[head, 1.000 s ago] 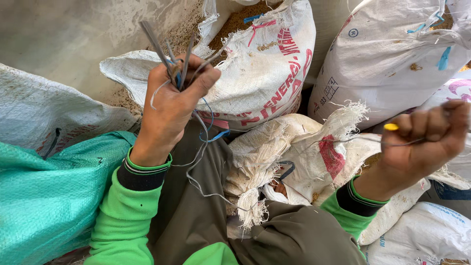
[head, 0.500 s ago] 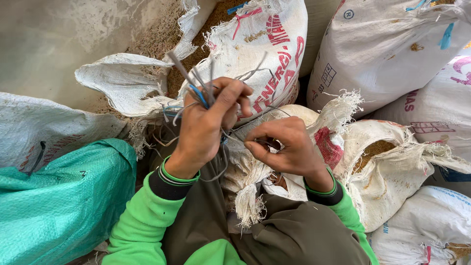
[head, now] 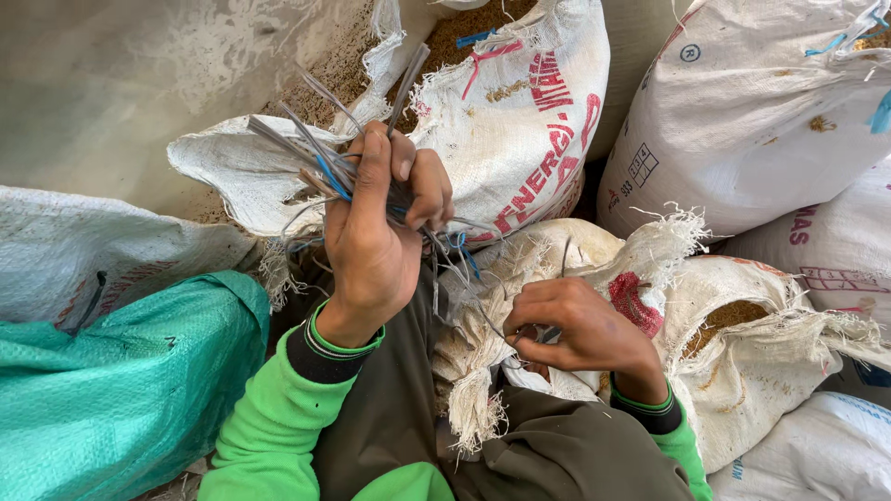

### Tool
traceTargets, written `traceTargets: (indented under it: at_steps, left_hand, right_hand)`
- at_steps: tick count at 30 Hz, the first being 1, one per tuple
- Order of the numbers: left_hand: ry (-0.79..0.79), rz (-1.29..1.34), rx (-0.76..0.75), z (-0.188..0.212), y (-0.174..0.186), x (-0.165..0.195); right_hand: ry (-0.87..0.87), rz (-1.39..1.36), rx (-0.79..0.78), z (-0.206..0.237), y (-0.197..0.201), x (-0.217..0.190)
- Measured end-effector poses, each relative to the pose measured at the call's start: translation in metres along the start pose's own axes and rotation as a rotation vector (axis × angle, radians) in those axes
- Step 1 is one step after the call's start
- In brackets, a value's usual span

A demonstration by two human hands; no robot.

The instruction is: The person sits on the floor surrounded by large white sacks filled with grain. Using a small yellow utility knife, they cut the plastic ties securing the sacks and pull the loose strings away.

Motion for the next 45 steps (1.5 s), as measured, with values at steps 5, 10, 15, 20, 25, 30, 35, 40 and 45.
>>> traceTargets:
  at_steps: [5,10,15,20,25,30,35,40,45]
  left_hand:
    - [0.111,0.096,0.018,0.000,0.000,0.004]
    - [0.316,0.128,0.087,0.005,-0.017,0.017]
    - [0.699,0.111,0.124,0.000,-0.056,0.065]
    - [1.048,0.471,0.059,0.009,-0.137,0.112]
    - [1.143,0.686,-0.004,0.039,-0.212,0.210]
    - [1.205,0.733,-0.133,0.057,-0.270,0.299]
    - [1.123,0.561,-0.156,0.056,-0.309,0.356]
    - [0.965,0.382,-0.010,0.056,-0.307,0.386]
    - [0.664,-0.005,0.109,0.082,-0.256,0.461]
  right_hand:
    - [0.003,-0.041,0.213,0.013,0.035,-0.003]
    - [-0.377,-0.312,0.513,0.045,0.062,-0.025]
    - [-0.392,-0.383,0.577,0.058,0.076,-0.104]
    - [-0.483,-0.402,0.640,0.066,0.090,-0.202]
    - [-0.299,-0.709,1.269,0.105,0.095,-0.319]
    - [-0.259,-0.836,1.208,0.101,0.087,-0.428]
    - [-0.108,-1.198,0.655,0.057,0.046,-0.510]
    - [-0.195,-1.087,0.236,0.090,-0.011,-0.558]
    - [-0.574,-0.957,0.694,0.203,-0.041,-0.570]
Point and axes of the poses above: each hand's wrist, its own z-axis away from the middle knuckle, its own y-axis out of the back of the hand, x = y × z, the point moved 2 cm from there along -z, towards the middle knuckle, and after that the axes turned 10 degrees about -x, right-handed, at the moved point
